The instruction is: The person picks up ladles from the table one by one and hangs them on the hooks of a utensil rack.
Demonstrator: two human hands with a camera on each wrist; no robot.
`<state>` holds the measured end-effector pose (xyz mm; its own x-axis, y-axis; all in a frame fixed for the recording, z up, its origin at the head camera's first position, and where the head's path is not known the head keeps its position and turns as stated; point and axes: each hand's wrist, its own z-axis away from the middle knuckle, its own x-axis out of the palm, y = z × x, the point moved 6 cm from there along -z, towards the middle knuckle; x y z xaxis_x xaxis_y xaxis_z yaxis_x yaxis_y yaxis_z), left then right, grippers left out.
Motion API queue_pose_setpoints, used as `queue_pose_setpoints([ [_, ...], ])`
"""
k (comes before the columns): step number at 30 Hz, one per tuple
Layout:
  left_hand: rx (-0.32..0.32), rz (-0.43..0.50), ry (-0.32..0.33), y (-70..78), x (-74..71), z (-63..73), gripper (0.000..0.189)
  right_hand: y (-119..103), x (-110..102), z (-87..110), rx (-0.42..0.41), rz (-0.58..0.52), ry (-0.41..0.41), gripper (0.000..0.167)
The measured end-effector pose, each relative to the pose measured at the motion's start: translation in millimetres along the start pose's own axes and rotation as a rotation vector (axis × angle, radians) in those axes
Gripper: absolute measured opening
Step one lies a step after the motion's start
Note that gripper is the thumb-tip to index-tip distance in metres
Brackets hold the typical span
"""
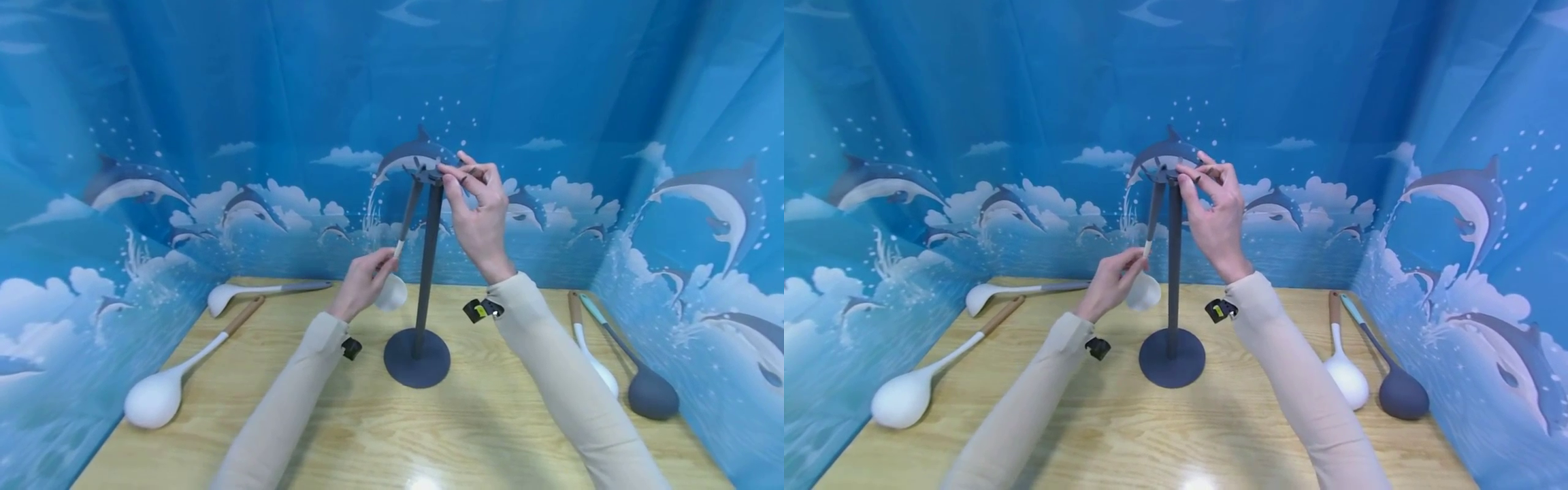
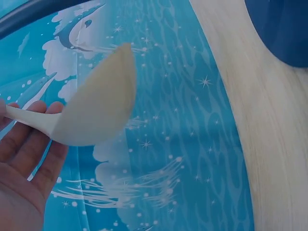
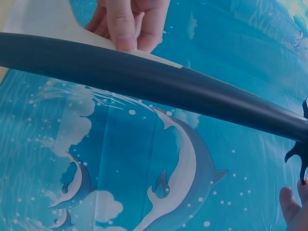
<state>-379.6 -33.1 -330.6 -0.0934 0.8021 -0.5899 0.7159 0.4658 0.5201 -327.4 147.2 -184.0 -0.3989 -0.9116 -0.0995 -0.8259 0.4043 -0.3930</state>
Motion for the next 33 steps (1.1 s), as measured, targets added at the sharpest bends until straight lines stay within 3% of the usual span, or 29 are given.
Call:
queue_pose_setpoints([
  [20, 0.01, -0.013, -0.009, 3.4, 9.7, 5.9, 0.027, 7, -1, 0.8, -0.062, -0.021, -0.019, 0.021],
  [33, -0.004, -0.067, 0.001, -10.1, 6.2, 16.3, 0.023, 8, -1, -1.6, -0.068, -0.066, -0.066, 0.021],
])
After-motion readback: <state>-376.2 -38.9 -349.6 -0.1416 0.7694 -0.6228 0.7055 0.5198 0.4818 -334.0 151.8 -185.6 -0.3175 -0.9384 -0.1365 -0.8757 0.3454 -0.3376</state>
